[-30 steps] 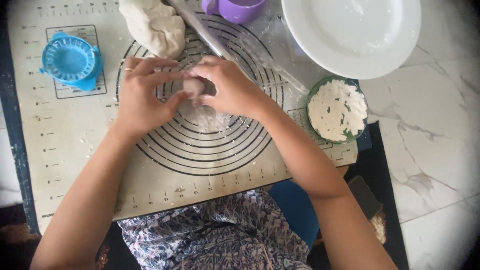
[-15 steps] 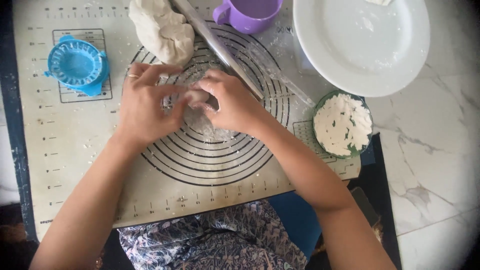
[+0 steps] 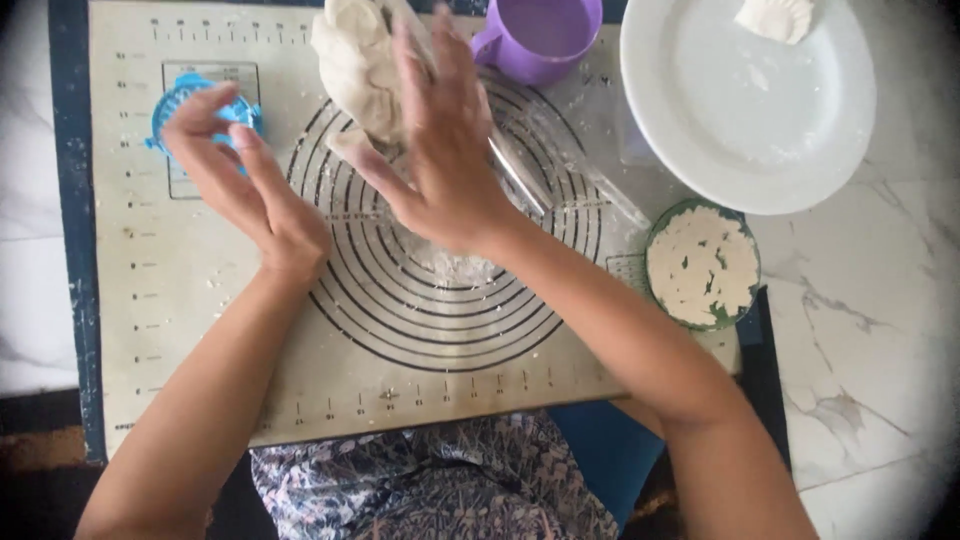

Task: Tearing small pieces of dough, rolling them into balls, and flattening them with a rolling pin on a silicone mat.

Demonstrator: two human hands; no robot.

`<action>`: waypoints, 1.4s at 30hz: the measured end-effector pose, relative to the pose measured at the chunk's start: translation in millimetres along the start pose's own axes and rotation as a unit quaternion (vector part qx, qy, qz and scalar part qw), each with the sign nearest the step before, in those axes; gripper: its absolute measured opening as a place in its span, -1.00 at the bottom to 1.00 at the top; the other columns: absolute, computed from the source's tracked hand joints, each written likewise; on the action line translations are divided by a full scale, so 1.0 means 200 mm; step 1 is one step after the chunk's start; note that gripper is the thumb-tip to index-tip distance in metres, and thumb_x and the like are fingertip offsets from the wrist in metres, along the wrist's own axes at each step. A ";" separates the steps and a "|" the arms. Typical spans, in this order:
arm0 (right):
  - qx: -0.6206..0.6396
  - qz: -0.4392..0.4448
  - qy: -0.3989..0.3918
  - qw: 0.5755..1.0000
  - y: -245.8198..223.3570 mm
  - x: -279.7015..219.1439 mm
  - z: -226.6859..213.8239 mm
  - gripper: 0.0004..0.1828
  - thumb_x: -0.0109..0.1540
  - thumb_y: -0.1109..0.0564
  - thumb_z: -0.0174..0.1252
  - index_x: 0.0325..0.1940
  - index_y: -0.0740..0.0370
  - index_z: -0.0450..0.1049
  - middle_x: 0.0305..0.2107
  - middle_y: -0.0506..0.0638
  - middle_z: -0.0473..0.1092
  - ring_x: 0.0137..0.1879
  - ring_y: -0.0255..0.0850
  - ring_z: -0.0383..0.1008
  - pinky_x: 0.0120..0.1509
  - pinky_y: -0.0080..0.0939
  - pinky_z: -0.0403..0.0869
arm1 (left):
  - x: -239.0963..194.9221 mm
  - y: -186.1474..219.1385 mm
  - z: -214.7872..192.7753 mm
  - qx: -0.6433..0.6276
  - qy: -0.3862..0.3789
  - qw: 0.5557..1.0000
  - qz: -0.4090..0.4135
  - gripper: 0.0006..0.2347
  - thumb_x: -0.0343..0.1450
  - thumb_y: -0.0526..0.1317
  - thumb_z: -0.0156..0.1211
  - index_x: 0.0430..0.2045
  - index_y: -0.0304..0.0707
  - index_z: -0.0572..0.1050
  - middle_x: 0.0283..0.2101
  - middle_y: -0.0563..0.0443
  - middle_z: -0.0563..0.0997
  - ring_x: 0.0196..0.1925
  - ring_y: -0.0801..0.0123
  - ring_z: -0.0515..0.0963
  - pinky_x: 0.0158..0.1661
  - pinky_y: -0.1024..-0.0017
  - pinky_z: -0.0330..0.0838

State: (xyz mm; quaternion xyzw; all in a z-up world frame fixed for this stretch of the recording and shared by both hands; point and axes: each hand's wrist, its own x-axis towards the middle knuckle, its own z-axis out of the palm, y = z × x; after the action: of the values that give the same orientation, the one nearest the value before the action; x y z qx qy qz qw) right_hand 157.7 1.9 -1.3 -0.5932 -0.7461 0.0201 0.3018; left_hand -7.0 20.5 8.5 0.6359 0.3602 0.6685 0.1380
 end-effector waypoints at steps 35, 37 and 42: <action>-0.060 -0.010 0.128 0.990 0.23 -0.13 -0.11 -0.70 0.33 -0.09 0.12 0.08 0.06 0.38 -0.45 -0.16 0.46 -0.37 -0.24 0.51 -0.43 -0.27 0.39 | -0.07 0.00 0.03 0.149 -0.262 0.947 0.113 -0.81 0.31 -0.20 0.38 -0.25 -0.19 0.65 0.05 -0.11 0.50 0.13 0.01 0.32 0.09 0.09 0.18; -0.181 0.011 0.120 0.976 0.28 -0.20 -0.15 -0.64 0.24 -0.21 0.22 0.02 -0.09 0.42 -0.34 -0.19 0.43 -0.22 -0.14 0.54 -0.30 -0.09 0.50 | -0.11 -0.01 0.03 0.171 -0.295 0.929 0.142 -0.67 0.27 -0.04 0.44 -0.13 -0.07 0.70 0.09 0.00 0.50 0.17 0.05 0.32 0.04 0.09 0.23; -0.230 0.084 -0.034 0.969 0.18 -0.23 -0.26 -0.55 0.30 -0.08 0.19 0.06 0.36 0.50 0.07 0.29 0.32 0.20 0.17 0.33 0.07 0.08 0.46 | -0.12 -0.02 0.03 0.172 -0.375 0.904 0.115 -0.72 0.32 0.06 0.34 -0.31 -0.11 0.66 0.13 0.02 0.52 0.22 0.06 0.28 0.08 0.21 0.19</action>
State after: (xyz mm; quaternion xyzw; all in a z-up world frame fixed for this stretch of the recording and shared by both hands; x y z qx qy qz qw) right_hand 219.2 -45.0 6.9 -0.7062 -0.6880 -0.1063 0.1287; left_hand 0.6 9.2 -11.8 0.8906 0.3155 0.3193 0.0737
